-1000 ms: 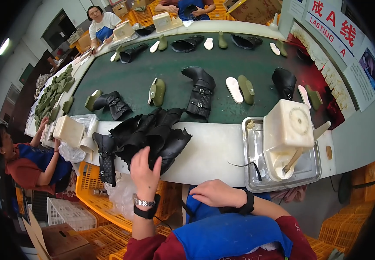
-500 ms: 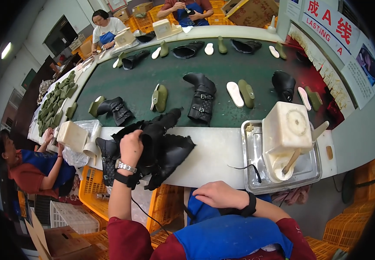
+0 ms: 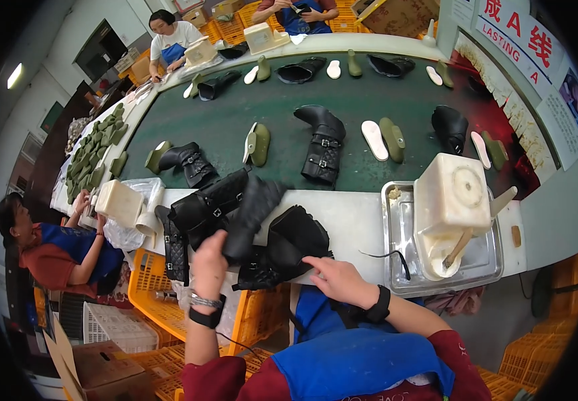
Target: The person is using a brush to apply white glue to the inner top edges of black leather boot components at a manufacturing workstation.
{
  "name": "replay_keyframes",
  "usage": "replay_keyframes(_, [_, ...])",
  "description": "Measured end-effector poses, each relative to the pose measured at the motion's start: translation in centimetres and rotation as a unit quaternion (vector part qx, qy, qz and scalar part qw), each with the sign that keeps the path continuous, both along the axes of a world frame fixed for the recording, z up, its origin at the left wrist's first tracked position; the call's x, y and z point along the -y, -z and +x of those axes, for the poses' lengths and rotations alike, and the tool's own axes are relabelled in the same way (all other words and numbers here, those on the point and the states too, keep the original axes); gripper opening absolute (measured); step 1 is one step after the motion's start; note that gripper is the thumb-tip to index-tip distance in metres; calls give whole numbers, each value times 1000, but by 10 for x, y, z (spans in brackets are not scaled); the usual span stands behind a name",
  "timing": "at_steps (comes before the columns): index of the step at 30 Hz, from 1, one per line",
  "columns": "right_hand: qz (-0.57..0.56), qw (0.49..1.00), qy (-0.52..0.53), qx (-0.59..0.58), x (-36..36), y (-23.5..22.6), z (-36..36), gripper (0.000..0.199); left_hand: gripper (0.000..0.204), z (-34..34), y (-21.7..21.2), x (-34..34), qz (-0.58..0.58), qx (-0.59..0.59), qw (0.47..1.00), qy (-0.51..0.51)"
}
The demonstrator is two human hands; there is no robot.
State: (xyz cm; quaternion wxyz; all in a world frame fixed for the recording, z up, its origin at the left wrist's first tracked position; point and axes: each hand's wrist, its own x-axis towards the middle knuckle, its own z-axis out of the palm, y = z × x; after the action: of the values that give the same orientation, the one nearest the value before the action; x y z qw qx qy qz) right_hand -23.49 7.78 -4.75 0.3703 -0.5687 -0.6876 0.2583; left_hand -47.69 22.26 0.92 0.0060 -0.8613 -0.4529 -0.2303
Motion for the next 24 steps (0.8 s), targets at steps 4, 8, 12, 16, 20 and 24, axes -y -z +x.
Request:
replay_keyframes(4, [29, 998, 41, -36, -6, -3, -4, 42, 47, 3, 32, 34, -70, -99, 993, -2])
replay_keyframes(8, [-87, 987, -14, -136, -15, 8, -8, 42, 58, 6, 23, 38, -107, -86, 991, 2])
replay_keyframes(12, [-140, 967, 14, -210, -22, 13, -10, 34, 66, 10, 11, 47, -139, -57, 988, 25])
replay_keyframes(16, [-96, 976, 76, -181, -15, 4, -2, 22, 71, 22, 0, 64, -101, -74, 991, 54])
replay_keyframes(20, [-56, 979, 116, -157, -4, -24, 8, 16, 79, 46, -10, 80, -125, -66, 988, 59])
replay_keyframes(24, [15, 974, 167, -152, 9, -42, 25, 11, 86, 41, 36, 61, -151, -100, 982, 49])
